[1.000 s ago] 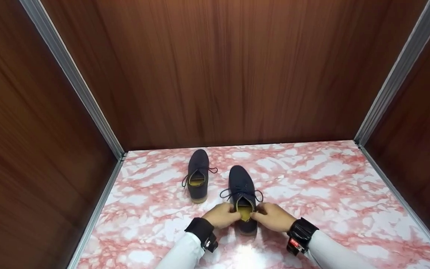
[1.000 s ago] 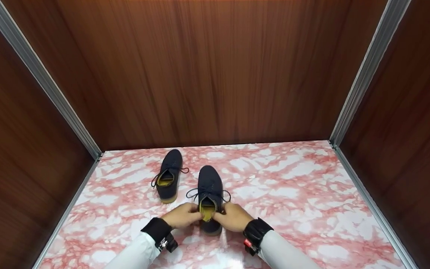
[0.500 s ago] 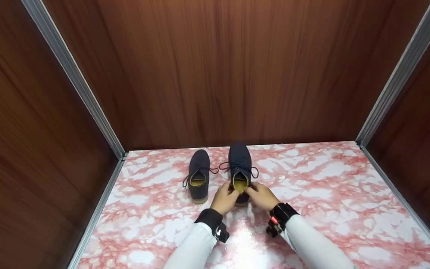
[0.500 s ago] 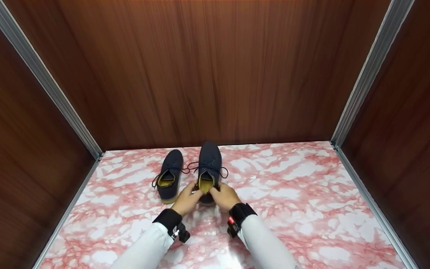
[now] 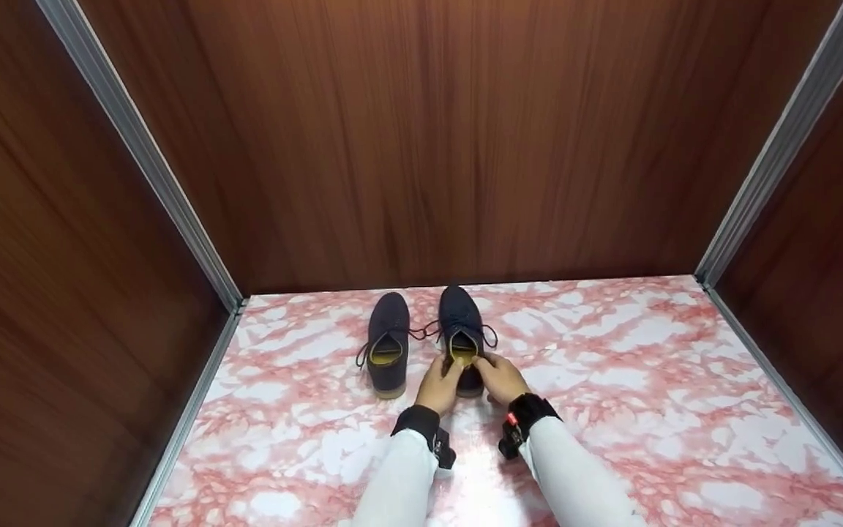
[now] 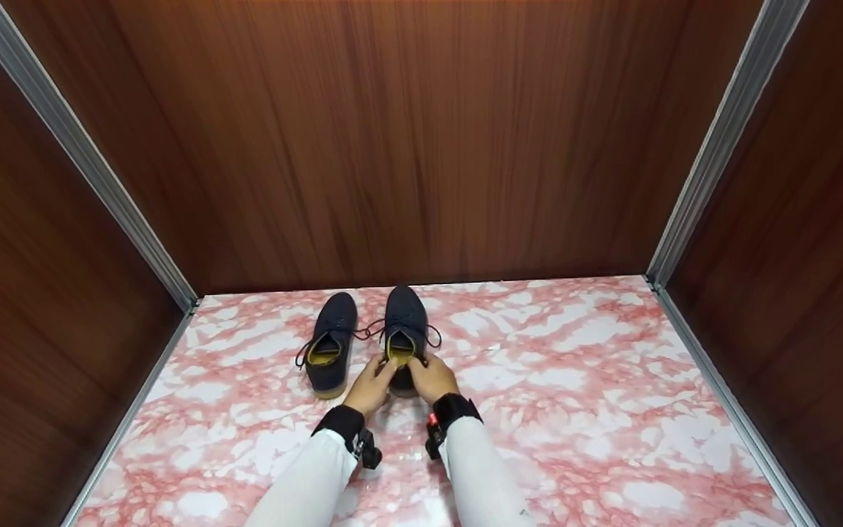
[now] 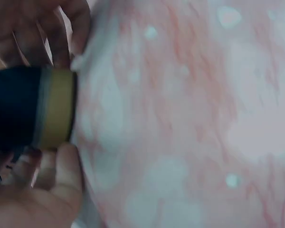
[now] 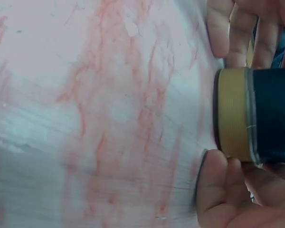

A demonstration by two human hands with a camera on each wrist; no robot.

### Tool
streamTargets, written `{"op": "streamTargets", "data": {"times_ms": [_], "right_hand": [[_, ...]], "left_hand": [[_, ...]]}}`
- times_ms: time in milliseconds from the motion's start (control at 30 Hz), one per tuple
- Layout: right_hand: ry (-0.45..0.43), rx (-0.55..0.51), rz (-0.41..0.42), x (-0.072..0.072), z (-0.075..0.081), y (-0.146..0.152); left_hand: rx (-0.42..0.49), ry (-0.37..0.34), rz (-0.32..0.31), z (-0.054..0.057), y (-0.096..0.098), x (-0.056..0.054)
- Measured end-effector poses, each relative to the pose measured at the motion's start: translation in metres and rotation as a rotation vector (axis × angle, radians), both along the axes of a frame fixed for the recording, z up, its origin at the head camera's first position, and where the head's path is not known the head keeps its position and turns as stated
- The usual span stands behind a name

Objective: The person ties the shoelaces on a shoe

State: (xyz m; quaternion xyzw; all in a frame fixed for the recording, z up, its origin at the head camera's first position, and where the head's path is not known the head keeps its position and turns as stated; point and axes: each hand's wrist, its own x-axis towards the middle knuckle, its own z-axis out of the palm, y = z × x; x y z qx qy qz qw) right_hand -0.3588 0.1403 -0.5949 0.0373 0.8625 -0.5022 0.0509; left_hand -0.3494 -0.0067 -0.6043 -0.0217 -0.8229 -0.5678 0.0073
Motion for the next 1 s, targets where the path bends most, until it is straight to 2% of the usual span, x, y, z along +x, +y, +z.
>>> {"op": "streamTargets", "data": {"times_ms": [133, 233, 300, 433, 667, 833, 1000], "right_hand": [[0.036, 0.083, -0.012, 0.002, -0.002, -0.001], [0.023, 0.057, -0.020, 0.003, -0.002, 0.003], [-0.012, -0.014, -0.027, 0.003, -0.002, 0.007], [-0.101, -0.226, -0.049, 0.004, -0.002, 0.015], [-0.177, -0.509, -0.073, 0.005, -0.007, 0.022], [-0.208, -0.672, -0.080, 0.013, -0.019, 0.030], [-0.245, -0.773, -0.025, 0.024, -0.024, 0.043]], "left_hand": [[-0.022, -0.019, 0.022, -0.010, -0.001, -0.004], [-0.012, -0.059, 0.042, -0.014, -0.002, -0.004], [0.008, -0.094, 0.053, -0.014, -0.003, -0.002], [0.048, -0.152, 0.065, -0.011, -0.006, 0.003], [0.059, -0.140, 0.070, -0.012, -0.004, 0.004], [0.172, -0.151, 0.074, -0.019, -0.002, 0.011], [0.277, -0.159, 0.068, -0.023, -0.005, 0.021]]}}
